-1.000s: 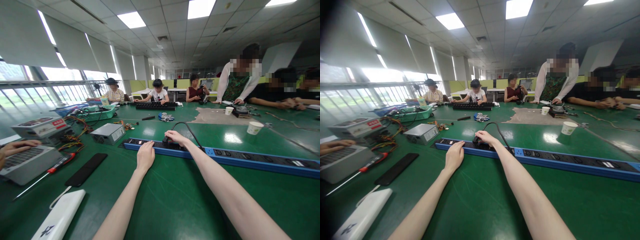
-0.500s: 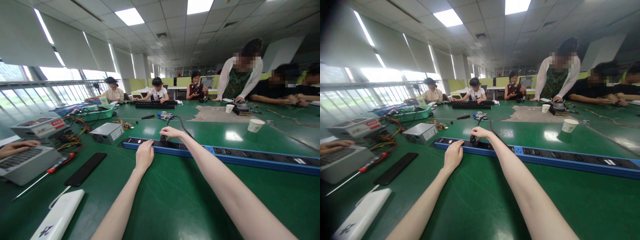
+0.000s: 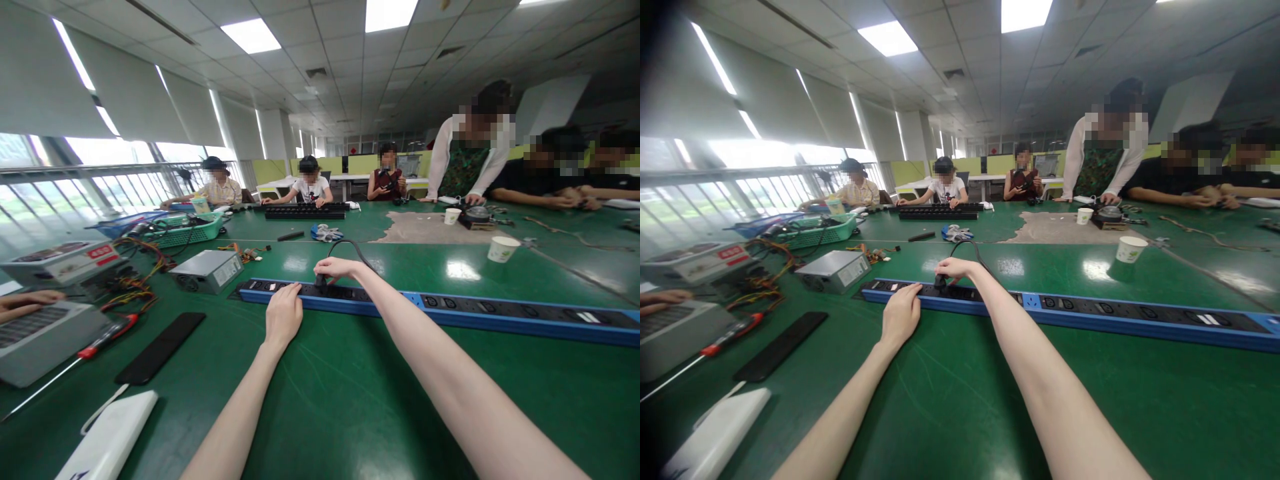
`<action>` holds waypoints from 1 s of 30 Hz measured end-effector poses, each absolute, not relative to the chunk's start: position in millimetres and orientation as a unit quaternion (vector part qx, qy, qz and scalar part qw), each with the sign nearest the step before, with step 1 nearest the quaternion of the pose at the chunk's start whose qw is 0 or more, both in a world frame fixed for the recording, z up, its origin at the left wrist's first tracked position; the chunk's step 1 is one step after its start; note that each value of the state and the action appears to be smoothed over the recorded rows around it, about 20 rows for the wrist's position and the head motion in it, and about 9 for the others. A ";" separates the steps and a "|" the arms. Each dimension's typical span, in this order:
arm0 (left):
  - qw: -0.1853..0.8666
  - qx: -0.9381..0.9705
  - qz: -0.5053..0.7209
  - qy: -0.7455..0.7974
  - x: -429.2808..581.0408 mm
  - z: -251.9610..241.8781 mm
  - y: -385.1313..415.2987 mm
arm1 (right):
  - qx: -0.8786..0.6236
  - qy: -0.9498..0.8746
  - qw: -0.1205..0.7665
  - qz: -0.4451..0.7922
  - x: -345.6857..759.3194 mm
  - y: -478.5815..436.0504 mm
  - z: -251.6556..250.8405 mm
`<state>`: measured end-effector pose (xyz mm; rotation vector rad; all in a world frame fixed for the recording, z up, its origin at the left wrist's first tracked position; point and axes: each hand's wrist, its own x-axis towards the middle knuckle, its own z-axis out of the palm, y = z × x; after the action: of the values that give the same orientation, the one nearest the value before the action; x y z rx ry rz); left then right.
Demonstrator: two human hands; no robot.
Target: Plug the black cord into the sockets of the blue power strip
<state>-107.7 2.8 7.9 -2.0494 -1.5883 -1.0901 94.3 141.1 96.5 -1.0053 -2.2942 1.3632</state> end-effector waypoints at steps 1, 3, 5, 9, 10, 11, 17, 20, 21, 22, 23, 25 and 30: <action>0.163 -0.719 -0.381 -0.558 -107.5 8.1 2.6 | -0.350 -0.803 0.143 0.462 92.8 141.7 95.5; 0.162 -0.720 -0.378 -0.560 -107.3 8.3 2.4 | -0.345 -0.812 0.159 0.443 90.8 141.6 90.7; 0.159 -0.720 -0.377 -0.561 -107.2 8.4 2.5 | -0.334 -0.817 0.188 0.432 90.4 139.6 83.6; 0.159 -0.719 -0.376 -0.562 -107.2 7.8 3.6 | -0.314 -0.811 0.249 0.426 94.1 131.1 66.8; 0.159 -0.719 -0.375 -0.563 -107.2 7.6 3.8 | -0.308 -0.803 0.265 0.436 95.3 128.9 62.8; 0.159 -0.718 -0.374 -0.565 -107.1 7.4 4.0 | -0.304 -0.793 0.281 0.447 96.4 127.0 59.3; 0.160 -0.715 -0.369 -0.572 -105.2 7.5 3.7 | -0.276 -0.752 0.306 0.515 97.3 125.8 50.3; 0.163 -0.715 -0.367 -0.572 -103.8 7.5 3.4 | -0.262 -0.730 0.317 0.546 97.8 125.6 51.3; 0.164 -0.715 -0.367 -0.572 -103.5 7.4 3.3 | -0.264 -0.721 0.320 0.555 98.5 125.0 52.3; 0.165 -0.715 -0.367 -0.571 -103.2 7.3 3.2 | -0.269 -0.705 0.330 0.567 99.4 124.3 53.6; 0.166 -0.716 -0.368 -0.570 -103.1 7.3 3.0 | -0.277 -0.681 0.350 0.580 100.3 123.6 55.0; 0.166 -0.717 -0.369 -0.568 -103.1 7.5 2.7 | -0.294 -0.622 0.404 0.603 101.4 121.8 58.2; 0.164 -0.721 -0.372 -0.562 -104.7 9.4 1.6 | -0.320 -0.606 0.436 0.583 102.3 111.8 66.7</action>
<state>-104.7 1.6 9.4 -2.0534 -1.6013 -1.0592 102.3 111.8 66.7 -0.7959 -1.5083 1.4513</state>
